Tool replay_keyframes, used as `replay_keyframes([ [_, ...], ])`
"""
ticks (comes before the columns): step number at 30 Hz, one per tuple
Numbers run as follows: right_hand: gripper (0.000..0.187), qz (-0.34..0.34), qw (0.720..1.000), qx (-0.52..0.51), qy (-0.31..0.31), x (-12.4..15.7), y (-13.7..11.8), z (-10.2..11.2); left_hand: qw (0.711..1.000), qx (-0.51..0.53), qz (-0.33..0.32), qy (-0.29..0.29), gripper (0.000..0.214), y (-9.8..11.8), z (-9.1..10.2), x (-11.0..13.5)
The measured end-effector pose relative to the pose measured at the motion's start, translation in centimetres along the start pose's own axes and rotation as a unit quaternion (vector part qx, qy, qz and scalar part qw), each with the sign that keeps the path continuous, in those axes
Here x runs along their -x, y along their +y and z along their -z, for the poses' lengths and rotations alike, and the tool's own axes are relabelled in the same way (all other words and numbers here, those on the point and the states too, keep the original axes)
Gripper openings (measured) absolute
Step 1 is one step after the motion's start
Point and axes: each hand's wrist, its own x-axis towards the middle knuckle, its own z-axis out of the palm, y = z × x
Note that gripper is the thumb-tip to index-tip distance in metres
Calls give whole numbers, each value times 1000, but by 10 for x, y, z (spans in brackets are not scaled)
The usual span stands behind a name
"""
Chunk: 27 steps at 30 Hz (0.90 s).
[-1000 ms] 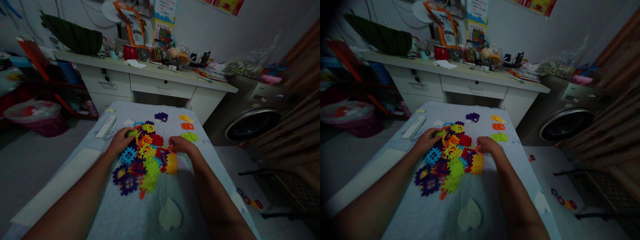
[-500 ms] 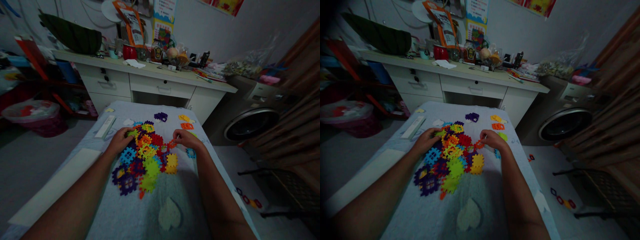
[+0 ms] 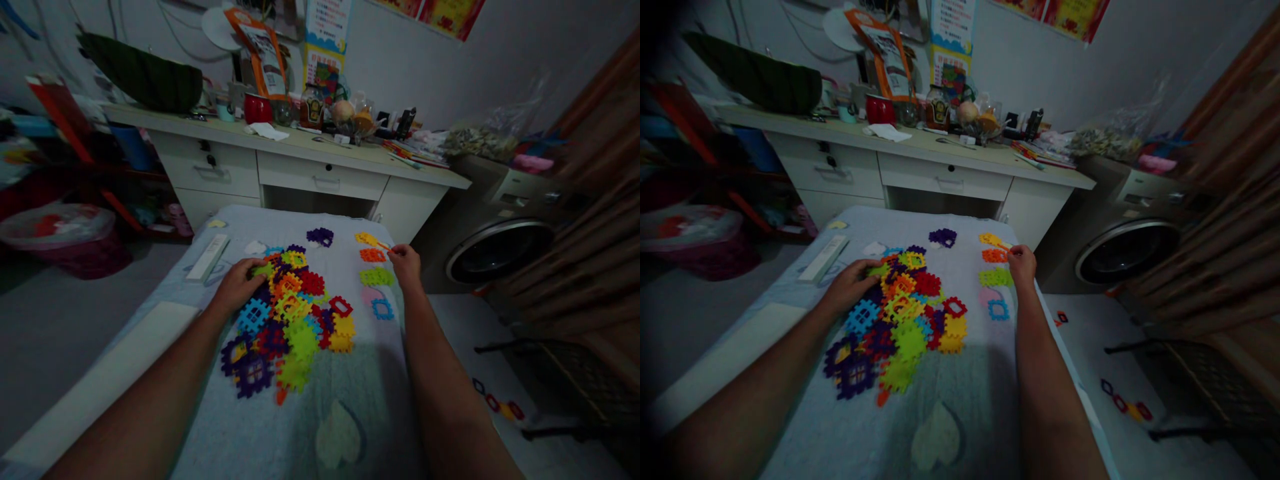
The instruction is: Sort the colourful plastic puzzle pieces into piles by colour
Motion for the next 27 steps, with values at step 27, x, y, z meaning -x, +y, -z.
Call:
replay_keyframes([
  [27,11,123,962,36,-241,30,-22,0,1000,-1,-2,-5,38,-3,0,0],
])
